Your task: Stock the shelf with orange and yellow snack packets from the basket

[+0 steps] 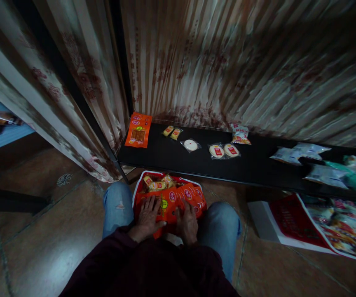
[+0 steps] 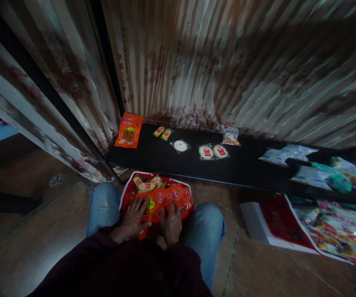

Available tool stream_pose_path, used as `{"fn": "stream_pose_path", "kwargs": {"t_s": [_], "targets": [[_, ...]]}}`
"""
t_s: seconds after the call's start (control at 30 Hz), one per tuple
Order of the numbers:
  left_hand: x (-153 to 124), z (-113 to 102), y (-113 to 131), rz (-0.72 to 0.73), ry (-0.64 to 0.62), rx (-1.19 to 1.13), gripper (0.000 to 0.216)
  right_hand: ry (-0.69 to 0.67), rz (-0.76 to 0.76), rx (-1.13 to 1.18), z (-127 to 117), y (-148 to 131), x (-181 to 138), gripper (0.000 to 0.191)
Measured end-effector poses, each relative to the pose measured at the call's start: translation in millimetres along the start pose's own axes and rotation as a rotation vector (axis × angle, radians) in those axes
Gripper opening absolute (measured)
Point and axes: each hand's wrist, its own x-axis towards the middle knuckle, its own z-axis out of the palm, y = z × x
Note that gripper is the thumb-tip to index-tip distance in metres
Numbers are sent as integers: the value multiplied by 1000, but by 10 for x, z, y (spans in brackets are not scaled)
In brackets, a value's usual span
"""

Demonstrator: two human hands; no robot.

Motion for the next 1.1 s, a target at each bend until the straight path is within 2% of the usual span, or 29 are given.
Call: {"fn": "stream_pose_path", "kwargs": {"t_s": [0.27, 0.37, 0.47, 0.57, 0.63, 0.7, 0.77, 0.9, 1.0, 1.1], "targets": [[82, 78, 177, -77, 162, 11, 83, 79, 68, 229, 61, 12, 202, 45], [85, 68, 193, -72, 198, 6, 83, 88, 57, 145, 80, 30, 226, 40], [83, 44, 195, -63, 243, -3, 76, 74, -29, 49, 51, 12, 198, 38], [112, 25, 195, -152, 259, -26, 72, 73, -79, 37, -35, -40, 144, 36], [148, 17, 186, -230, 245, -37, 74, 113, -97, 36, -106, -69, 97, 34], [188, 5, 169, -262, 222, -37, 76, 97, -105, 70, -154, -78, 39, 33], [221, -16, 153, -280, 192, -37, 77, -16, -62, 165, -153, -65, -23, 33], [251, -59, 146, -328, 155, -43, 78, -204, 174, 368, -25, -19, -103, 40], [243, -45, 133, -306, 216, -46, 71, -194, 236, 561, 84, -23, -107, 46], [218, -6, 106, -294, 286, -46, 65, -157, 284, 646, 162, -42, -99, 52]]}}
